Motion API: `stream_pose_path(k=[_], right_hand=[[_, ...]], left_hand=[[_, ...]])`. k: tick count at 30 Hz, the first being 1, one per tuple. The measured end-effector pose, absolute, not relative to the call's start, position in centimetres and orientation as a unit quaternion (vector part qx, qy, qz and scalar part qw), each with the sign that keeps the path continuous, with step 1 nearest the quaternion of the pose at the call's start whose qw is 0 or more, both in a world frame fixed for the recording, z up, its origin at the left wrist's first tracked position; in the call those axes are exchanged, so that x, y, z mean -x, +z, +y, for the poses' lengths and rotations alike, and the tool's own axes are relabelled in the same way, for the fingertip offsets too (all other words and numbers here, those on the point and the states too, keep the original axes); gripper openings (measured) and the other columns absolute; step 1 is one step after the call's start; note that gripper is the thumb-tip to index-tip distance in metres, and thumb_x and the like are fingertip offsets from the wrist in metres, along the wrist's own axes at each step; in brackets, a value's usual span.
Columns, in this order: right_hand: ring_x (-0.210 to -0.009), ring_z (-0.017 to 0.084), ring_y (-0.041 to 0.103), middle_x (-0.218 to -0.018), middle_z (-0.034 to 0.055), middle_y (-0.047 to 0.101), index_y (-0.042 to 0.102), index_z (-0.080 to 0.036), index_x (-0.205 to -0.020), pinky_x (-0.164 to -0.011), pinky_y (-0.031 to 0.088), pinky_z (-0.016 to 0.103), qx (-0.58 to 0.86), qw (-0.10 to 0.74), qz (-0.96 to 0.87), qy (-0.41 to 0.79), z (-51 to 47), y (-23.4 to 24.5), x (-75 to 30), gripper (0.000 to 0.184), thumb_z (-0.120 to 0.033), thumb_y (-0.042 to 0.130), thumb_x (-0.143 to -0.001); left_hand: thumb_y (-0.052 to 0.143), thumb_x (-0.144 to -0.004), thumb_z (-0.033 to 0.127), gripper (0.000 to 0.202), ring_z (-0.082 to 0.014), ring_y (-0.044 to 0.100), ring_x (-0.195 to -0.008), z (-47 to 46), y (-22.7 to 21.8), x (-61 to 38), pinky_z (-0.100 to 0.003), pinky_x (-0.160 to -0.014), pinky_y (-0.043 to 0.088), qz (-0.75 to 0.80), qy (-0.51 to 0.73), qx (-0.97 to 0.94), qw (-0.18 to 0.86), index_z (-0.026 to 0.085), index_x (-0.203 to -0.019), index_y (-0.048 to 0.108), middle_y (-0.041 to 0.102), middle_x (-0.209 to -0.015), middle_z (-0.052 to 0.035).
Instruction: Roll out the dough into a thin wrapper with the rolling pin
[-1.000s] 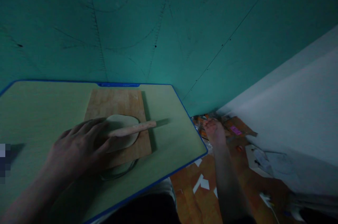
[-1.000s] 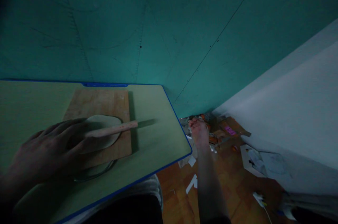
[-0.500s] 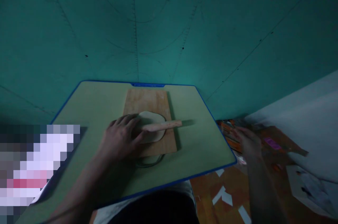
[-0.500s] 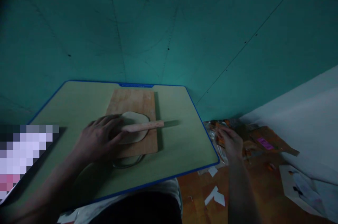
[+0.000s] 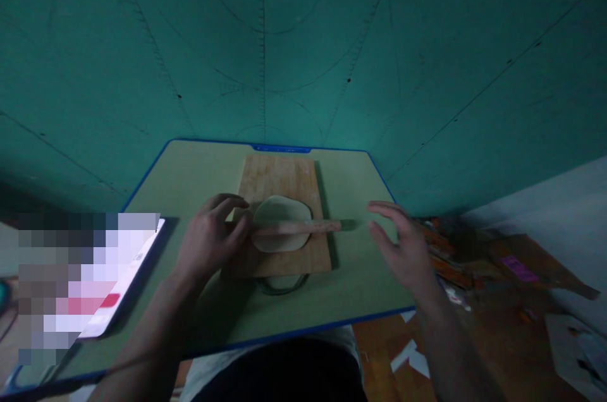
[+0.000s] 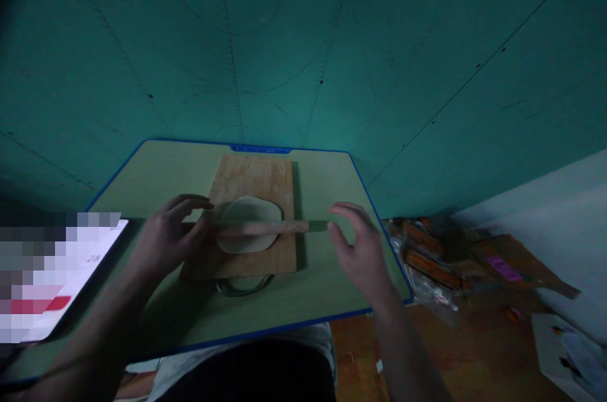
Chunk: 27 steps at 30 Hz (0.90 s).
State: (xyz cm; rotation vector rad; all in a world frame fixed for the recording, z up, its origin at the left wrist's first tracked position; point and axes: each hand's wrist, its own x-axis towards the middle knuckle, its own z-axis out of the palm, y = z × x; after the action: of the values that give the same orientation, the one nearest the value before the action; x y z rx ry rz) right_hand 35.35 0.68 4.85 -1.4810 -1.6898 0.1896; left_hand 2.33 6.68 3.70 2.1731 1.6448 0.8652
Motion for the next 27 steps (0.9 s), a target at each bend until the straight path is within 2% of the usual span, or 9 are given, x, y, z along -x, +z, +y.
stream_pose_path(k=[4, 8, 13, 19, 27], right_hand=[[-0.121, 0.025, 0.06, -0.125, 0.0106, 0.065, 0.065, -0.024, -0.114, -0.103, 0.05, 0.044, 0.509, 0.365, -0.766, 0.145, 3.1, 4.1, -28.2, 0.026, -0.024, 0.054, -0.091], [-0.116, 0.024, 0.061, -0.114, 0.0092, 0.066, 0.062, -0.023, -0.105, -0.099, 0.05, 0.041, 0.498, 0.325, -0.788, 0.155, 4.7, 2.9, -26.0, 0.023, -0.014, 0.051, -0.087], [-0.103, 0.023, 0.062, -0.1, 0.0069, 0.065, 0.059, -0.023, -0.092, -0.089, 0.049, 0.037, 0.506, 0.317, -0.785, 0.166, 5.1, 2.8, -26.2, 0.012, -0.014, 0.053, -0.087], [-0.09, 0.021, 0.061, -0.09, 0.004, 0.062, 0.057, -0.023, -0.088, -0.078, 0.046, 0.034, 0.508, 0.316, -0.779, 0.186, 5.2, 2.9, -26.4, 0.013, -0.01, 0.056, -0.085], [-0.087, 0.019, 0.06, -0.086, 0.0012, 0.061, 0.054, -0.024, -0.084, -0.077, 0.045, 0.033, 0.505, 0.316, -0.779, 0.196, 5.3, 2.9, -26.3, 0.019, -0.006, 0.059, -0.082]], left_hand=[[0.044, -0.09, 0.048, 0.04, -0.0219, 0.068, -0.08, 6.9, 3.2, -2.5, -0.036, -0.074, 0.056, 0.586, 0.284, -0.738, 0.177, 0.018, -0.098, 0.07, 0.066, -0.103, -0.0101], [0.046, -0.09, 0.047, 0.037, -0.0203, 0.067, -0.077, 7.2, 2.8, -2.8, -0.033, -0.071, 0.054, 0.602, 0.289, -0.724, 0.172, 0.019, -0.096, 0.07, 0.066, -0.097, -0.0086], [0.045, -0.091, 0.044, 0.034, -0.0194, 0.065, -0.075, 7.4, 2.4, -2.8, -0.031, -0.067, 0.05, 0.613, 0.287, -0.719, 0.161, 0.019, -0.094, 0.069, 0.067, -0.093, -0.0074], [0.045, -0.09, 0.042, 0.031, -0.019, 0.064, -0.073, 7.4, 2.1, -2.8, -0.029, -0.066, 0.046, 0.602, 0.293, -0.722, 0.177, 0.02, -0.089, 0.066, 0.068, -0.088, -0.0064], [0.046, -0.091, 0.041, 0.029, -0.0188, 0.062, -0.072, 7.4, 2.0, -2.7, -0.029, -0.064, 0.043, 0.586, 0.298, -0.731, 0.182, 0.019, -0.086, 0.065, 0.068, -0.084, -0.0068]])
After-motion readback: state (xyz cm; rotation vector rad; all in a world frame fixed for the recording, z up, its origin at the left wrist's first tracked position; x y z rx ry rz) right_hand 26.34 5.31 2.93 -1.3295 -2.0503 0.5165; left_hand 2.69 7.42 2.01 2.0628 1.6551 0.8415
